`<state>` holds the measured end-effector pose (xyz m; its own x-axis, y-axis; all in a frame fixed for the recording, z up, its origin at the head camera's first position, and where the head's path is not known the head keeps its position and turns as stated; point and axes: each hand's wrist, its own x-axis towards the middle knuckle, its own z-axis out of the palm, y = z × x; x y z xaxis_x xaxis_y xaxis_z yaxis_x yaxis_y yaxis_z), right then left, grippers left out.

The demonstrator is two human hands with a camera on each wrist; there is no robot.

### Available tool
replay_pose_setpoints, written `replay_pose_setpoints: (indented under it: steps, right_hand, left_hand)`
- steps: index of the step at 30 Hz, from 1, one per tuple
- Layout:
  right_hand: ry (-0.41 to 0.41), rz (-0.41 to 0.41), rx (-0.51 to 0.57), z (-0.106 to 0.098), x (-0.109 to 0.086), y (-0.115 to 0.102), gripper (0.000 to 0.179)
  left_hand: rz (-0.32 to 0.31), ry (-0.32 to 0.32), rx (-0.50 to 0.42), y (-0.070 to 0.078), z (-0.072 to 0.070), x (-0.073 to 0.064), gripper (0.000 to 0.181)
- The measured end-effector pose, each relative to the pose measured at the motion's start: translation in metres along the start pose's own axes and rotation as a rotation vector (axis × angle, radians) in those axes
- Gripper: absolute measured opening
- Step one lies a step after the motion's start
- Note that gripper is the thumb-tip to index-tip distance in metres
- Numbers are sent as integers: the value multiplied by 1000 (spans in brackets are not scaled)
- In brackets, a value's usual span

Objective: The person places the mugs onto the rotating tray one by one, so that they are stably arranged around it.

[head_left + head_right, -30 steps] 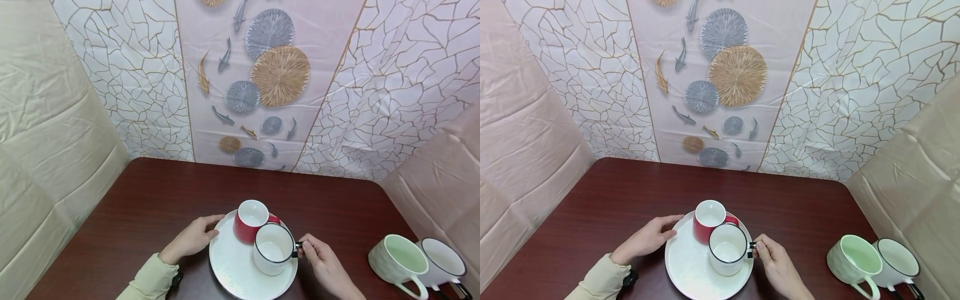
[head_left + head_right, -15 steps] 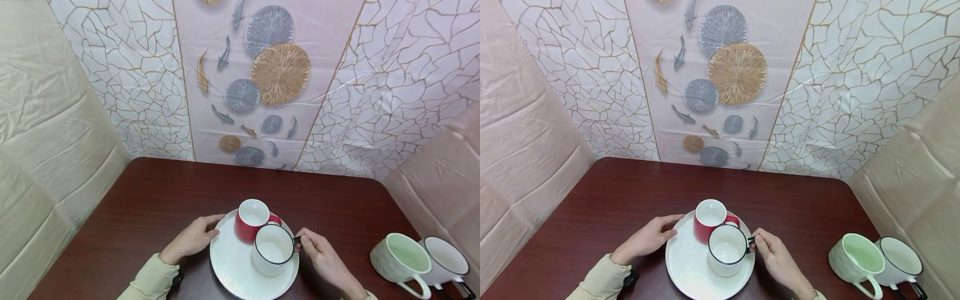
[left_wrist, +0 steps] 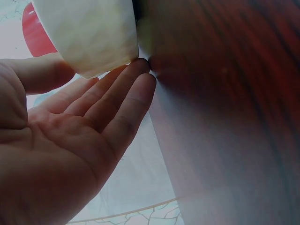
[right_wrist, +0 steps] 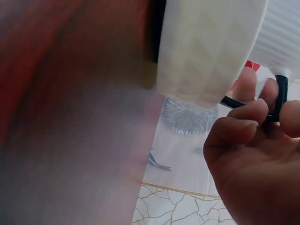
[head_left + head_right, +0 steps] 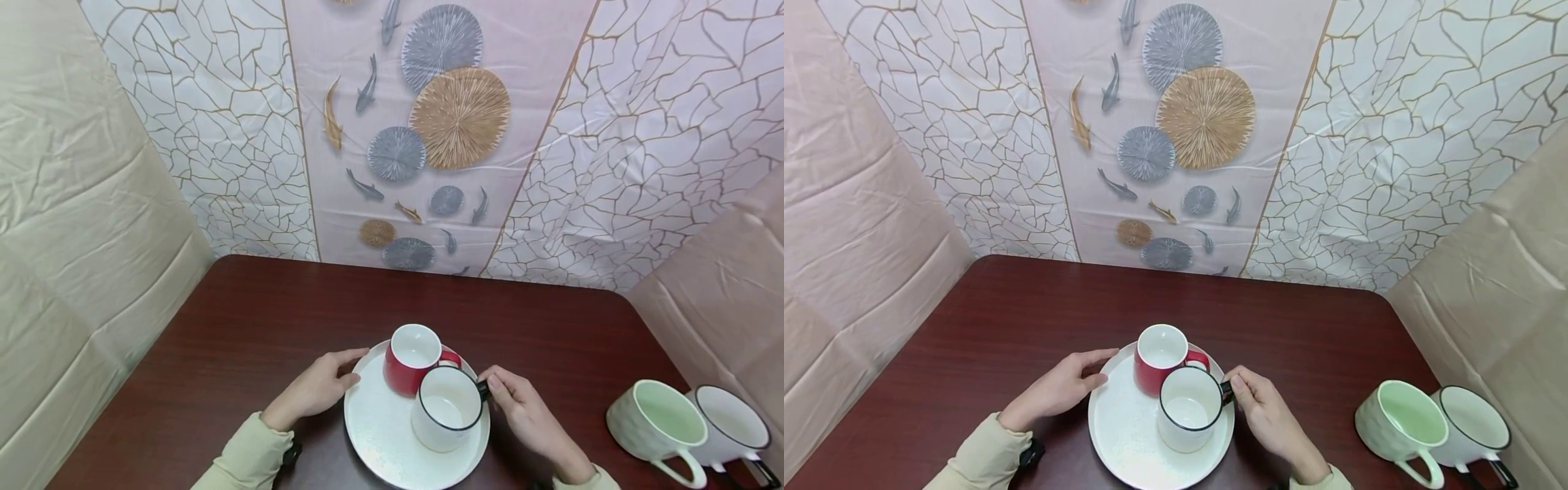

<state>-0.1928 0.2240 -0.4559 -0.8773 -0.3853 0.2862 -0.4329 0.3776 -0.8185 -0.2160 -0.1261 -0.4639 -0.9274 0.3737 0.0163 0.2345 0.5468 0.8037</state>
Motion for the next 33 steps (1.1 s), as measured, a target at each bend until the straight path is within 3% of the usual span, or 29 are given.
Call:
replay_pose_setpoints:
  steps: [17,26,30,33]
  right_hand:
    - [237,283,34,-1,15,-4,17]
    - [255,306,14,1,22,0,17]
    - [279,364,11,-1,16,0,25]
    - [305,360,8,-5,7,-2,29]
  left_hand:
    - [3,-1,3,1,3,0,44]
    - [4,4,-8,1,3,0,44]
    - [10,-3,-13,1,3,-1,43]
    - [19,-3,-27,1,2,-1,41]
